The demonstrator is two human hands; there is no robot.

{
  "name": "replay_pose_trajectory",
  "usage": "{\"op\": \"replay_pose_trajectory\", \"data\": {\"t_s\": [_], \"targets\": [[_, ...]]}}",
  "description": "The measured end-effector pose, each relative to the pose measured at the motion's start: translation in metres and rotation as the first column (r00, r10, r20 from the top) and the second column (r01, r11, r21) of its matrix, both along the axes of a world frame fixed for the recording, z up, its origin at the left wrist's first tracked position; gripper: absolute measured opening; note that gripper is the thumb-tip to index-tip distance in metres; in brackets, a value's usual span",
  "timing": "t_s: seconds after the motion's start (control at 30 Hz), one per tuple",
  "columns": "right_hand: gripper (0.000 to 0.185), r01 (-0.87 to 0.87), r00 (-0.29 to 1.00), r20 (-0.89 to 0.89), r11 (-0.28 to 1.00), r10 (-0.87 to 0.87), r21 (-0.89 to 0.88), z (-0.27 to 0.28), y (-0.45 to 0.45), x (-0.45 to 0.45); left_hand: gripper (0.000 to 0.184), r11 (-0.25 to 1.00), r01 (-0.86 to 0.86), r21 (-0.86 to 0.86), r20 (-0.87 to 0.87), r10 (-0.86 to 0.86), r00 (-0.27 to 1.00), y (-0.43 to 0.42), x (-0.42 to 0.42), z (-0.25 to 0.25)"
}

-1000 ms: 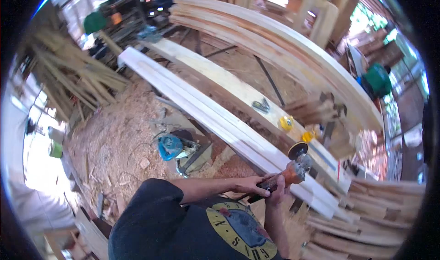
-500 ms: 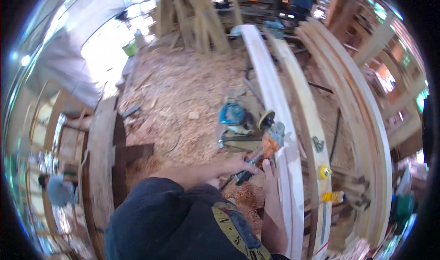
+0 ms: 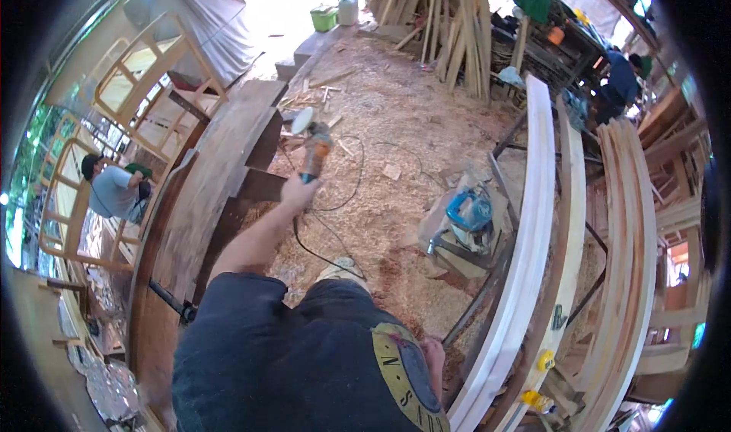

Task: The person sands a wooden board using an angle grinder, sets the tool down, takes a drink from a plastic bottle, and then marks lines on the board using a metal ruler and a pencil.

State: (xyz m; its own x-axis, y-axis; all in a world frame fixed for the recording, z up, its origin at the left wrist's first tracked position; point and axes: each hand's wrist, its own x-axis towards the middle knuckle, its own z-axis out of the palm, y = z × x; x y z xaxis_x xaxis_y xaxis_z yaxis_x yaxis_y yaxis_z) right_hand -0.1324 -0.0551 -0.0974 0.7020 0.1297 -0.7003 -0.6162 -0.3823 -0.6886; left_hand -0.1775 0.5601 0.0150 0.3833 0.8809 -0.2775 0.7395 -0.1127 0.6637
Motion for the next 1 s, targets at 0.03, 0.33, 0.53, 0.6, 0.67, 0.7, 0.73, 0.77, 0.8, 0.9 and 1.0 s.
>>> {"op": "replay_pose_trajectory", "data": {"t_s": [0.03,0.33,0.53,0.6,0.67,0.7,0.73,0.77,0.8,0.9,1.0], "targets": [[0.022,-0.057,0.998,0.035,0.998,0.058,-0.038,-0.002,0.006,-0.001,0.071,0.99,-0.085,0.112,-0.081,0.094,0.992,0.026,-0.014,-0.01],[0.018,-0.501,0.672,0.258,0.683,0.694,-0.531,-0.051,0.046,-0.005,0.069,0.949,-0.252,0.192,-0.358,0.306,0.882,0.227,-0.148,-0.061],[0.014,-0.403,0.909,-0.02,0.864,0.417,-0.302,-0.016,0.079,-0.004,0.058,0.908,-0.274,0.319,-0.501,0.406,0.764,0.289,-0.198,-0.107],[0.015,-0.367,0.922,0.011,0.882,0.388,-0.296,-0.005,0.093,-0.003,0.058,0.917,-0.242,0.319,-0.54,0.385,0.748,0.307,-0.214,-0.133],[0.014,-0.274,0.958,-0.018,0.892,0.287,-0.36,0.02,0.126,0.001,0.06,0.927,-0.229,0.297,-0.561,0.364,0.743,0.323,-0.23,-0.15],[0.014,-0.353,0.921,0.014,0.849,0.39,-0.392,0.017,0.127,0.001,0.061,0.935,-0.229,0.269,-0.565,0.346,0.749,0.329,-0.236,-0.158],[0.014,-0.421,0.873,0.047,0.799,0.486,-0.43,0.011,0.124,0.002,0.062,0.947,-0.219,0.237,-0.567,0.318,0.76,0.334,-0.239,-0.166],[0.012,-0.554,0.728,0.059,0.638,0.683,-0.535,0.001,0.115,-0.002,0.066,0.945,-0.207,0.253,-0.567,0.319,0.76,0.34,-0.247,-0.178],[0.01,-0.615,0.535,0.055,0.433,0.843,-0.659,-0.01,0.105,-0.006,0.07,0.947,-0.18,0.264,-0.562,0.303,0.769,0.347,-0.255,-0.189],[0.021,-0.502,0.624,0.018,0.418,0.781,-0.757,-0.035,0.102,-0.019,0.052,0.975,-0.015,0.221,-0.263,0.075,0.962,0.372,-0.296,-0.23],[0.042,-0.402,0.841,0.008,0.637,0.54,-0.657,0.006,0.14,-0.023,0.051,0.982,0.141,0.125,-0.541,-0.052,0.839,0.398,-0.307,-0.246]]}}
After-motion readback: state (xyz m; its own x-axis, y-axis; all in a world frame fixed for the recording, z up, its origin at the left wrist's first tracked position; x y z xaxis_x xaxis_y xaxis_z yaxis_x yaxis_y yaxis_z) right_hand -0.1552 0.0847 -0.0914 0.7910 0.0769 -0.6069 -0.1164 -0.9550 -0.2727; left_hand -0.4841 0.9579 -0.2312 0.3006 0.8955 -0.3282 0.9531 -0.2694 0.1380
